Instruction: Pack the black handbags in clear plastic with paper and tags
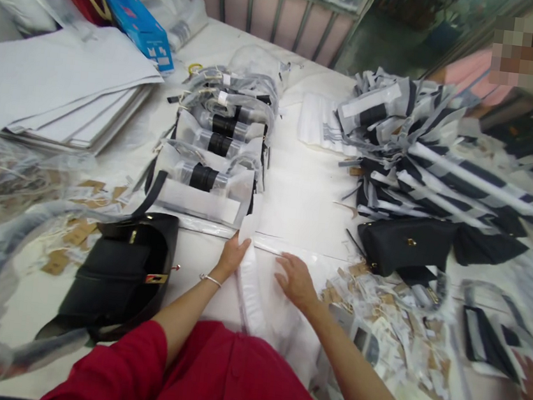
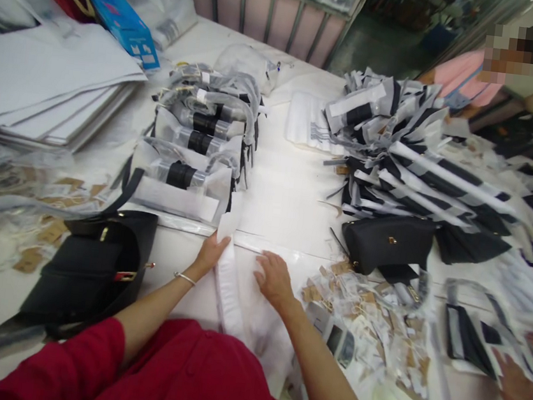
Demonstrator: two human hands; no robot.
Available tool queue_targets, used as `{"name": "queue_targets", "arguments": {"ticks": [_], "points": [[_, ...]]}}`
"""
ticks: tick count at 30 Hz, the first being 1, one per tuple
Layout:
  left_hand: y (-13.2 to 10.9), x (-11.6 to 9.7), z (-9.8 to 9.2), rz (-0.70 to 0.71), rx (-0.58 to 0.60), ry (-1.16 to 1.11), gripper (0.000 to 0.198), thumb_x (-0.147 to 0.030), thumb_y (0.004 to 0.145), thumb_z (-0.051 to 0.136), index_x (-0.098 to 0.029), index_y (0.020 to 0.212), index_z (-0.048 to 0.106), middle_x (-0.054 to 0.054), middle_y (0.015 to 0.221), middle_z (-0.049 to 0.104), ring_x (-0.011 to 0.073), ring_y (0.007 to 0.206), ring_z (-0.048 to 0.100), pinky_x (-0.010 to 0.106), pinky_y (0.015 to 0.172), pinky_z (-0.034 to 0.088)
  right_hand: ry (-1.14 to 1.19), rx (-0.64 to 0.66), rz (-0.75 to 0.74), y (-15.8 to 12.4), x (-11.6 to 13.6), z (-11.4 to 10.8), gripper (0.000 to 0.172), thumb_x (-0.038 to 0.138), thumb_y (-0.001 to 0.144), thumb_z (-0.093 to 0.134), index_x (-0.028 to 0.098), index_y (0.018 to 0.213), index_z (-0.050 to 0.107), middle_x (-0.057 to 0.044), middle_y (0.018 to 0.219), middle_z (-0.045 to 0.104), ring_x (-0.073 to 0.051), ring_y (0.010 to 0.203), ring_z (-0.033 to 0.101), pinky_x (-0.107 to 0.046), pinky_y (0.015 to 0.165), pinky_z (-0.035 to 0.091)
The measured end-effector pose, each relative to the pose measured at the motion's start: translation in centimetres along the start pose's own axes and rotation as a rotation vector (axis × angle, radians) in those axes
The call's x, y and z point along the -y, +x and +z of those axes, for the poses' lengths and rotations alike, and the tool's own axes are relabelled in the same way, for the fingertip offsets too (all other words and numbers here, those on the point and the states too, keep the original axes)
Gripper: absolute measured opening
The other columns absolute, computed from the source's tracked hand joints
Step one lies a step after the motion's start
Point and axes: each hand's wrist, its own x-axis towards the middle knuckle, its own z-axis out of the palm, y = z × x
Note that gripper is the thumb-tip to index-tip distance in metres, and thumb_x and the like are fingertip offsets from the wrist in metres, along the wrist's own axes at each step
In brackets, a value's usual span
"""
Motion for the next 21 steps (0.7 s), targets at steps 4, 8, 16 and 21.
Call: {"name": "queue_targets", "arguments": {"ticks": [4,8,16,21], "points": [[-0.6,-0.1,-0.9,-0.072,0.019,-0.097,0.028,-0.024,0.079,0.065,-0.013,0.104,0.066,0.012,0.109,0.072,0.0271,0.109,0.064,0.04,0.101,0.047,-0.053,0.108,-0.116,-3.5,2.4,1.5,0.03,0.019,0.084,0.057,0.019,0.114,0.063,-0.011,0.121,0.062,-0.028,0.111,0.054,-0.043,0.096,0.044],[-2.7,-0.1,-0.2,-0.167,0.106,-0.226,0.029,-0.037,0.079,0.067,-0.013,0.093,0.062,0.011,0.085,0.073,0.0251,0.08,0.071,0.036,0.072,0.057,-0.057,0.177,-0.102,-8.5,0.4,0.9,0.028,0.008,0.08,0.055,0.017,0.103,0.067,-0.013,0.117,0.065,-0.029,0.109,0.056,-0.047,0.097,0.043],[-6.3,-5.1,4.0,-0.298,0.567,-0.601,0.049,-0.043,0.066,0.083,-0.011,0.097,0.062,0.012,0.085,0.072,0.0207,0.067,0.07,0.031,0.062,0.057,1.137,-0.094,0.351,-6.5,5.7,-0.9,0.08,0.05,0.069,0.075,0.019,0.138,0.049,-0.014,0.136,0.058,-0.032,0.125,0.053,-0.048,0.105,0.041],[-4.5,-7.7,5.5,-0.349,0.659,-0.628,0.044,-0.036,0.07,0.082,-0.01,0.101,0.063,0.013,0.089,0.072,0.0196,0.069,0.069,0.031,0.062,0.058,1.576,0.22,0.456,-7.4,9.6,0.0,0.052,0.053,0.067,0.076,0.011,0.098,0.071,-0.01,0.08,0.075,-0.027,0.089,0.066,-0.043,0.093,0.046]]}}
